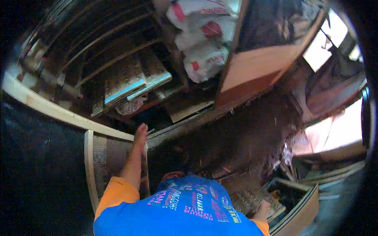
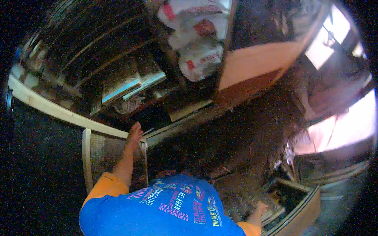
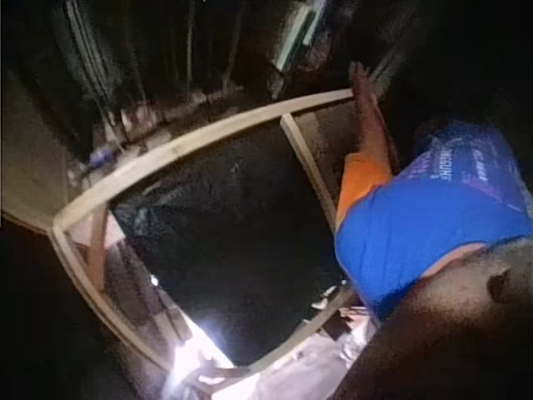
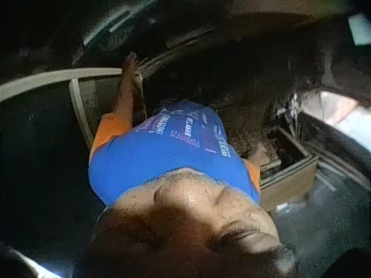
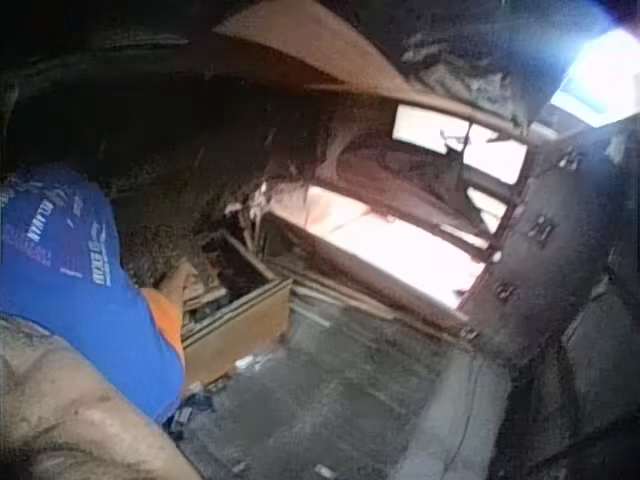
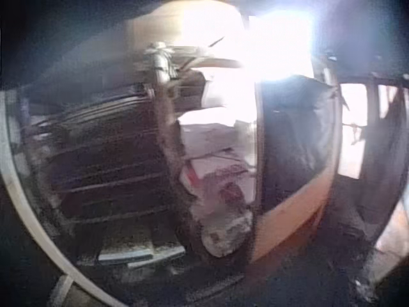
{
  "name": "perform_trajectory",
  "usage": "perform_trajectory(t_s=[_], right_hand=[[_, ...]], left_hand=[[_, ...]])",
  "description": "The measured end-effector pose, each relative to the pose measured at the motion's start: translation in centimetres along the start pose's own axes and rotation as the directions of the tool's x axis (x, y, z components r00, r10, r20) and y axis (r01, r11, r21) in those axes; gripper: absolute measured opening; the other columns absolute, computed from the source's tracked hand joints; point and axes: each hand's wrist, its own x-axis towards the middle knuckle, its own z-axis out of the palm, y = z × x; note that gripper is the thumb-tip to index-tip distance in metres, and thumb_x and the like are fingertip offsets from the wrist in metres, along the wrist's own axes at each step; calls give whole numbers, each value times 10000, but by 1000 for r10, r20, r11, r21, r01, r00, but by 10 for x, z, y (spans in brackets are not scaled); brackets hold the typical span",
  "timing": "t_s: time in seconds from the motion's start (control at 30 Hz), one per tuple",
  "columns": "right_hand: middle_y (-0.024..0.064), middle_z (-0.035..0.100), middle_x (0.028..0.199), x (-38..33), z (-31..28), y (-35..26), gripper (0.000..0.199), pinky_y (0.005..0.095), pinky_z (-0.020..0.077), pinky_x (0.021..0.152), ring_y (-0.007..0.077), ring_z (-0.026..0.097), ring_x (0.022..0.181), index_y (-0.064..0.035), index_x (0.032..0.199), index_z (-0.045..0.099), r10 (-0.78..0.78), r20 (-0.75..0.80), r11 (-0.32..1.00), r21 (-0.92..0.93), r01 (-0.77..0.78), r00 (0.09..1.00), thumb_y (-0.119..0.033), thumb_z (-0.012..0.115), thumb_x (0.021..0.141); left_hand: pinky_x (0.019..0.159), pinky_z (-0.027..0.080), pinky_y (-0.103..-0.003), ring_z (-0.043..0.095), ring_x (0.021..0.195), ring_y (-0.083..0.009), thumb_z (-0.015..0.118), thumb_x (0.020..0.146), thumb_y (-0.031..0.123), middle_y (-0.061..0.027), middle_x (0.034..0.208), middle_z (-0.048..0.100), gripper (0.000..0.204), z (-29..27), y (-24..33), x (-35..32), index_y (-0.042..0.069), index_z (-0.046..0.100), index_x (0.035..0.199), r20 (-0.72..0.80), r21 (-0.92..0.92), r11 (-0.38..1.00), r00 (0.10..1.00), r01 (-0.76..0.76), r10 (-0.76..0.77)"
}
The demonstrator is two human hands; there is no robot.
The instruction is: The person repeatedly picks up wooden frames from a cluttered storage area and carries them to an outdoor water tank, placing them on the edge. The person handles the frames one at a time, moving between the storage area and the tank multiple times.
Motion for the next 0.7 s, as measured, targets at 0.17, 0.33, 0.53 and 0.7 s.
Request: perform_trajectory(t_s=[0.17,0.33,0.53,0.7], right_hand=[[204,534,1187,2,3,-106,538,411,434,910,338,509,1116,-75,1178,533,-348,14,936,-58,348,937,-359,654,737],[204,596,1128,-71,13,-204,474,386,467,864,326,516,1115,-18,1150,587,-885,-47,465,-73,882,463,-279,643,759],[213,592,1146,-176,18,-301,536,374,455,872,314,569,1059,-1,1181,562,-979,196,7,-219,976,51,-272,681,734],[140,606,1160,-275,52,-360,490,343,457,845,216,569,1044,8,1180,557,-976,220,67,282,957,4,-202,698,761]], left_hand=[[978,345,-438,323,1307,-331,578,826,548,-129,1479,240,857,-35,91,21,146,165,1460,-262,-287,948,963,-136,59],[1022,339,-459,322,1303,-372,641,805,502,-176,1496,121,899,-88,120,88,162,120,1454,-350,-660,717,936,-224,-30],[853,501,-434,513,1088,-389,772,733,361,-185,1273,390,808,-100,124,139,110,243,1290,-474,-800,543,823,-254,-314],[560,482,-306,531,645,-211,780,732,288,-93,921,482,663,-94,140,141,90,351,1197,-648,-670,654,707,-352,-283]])
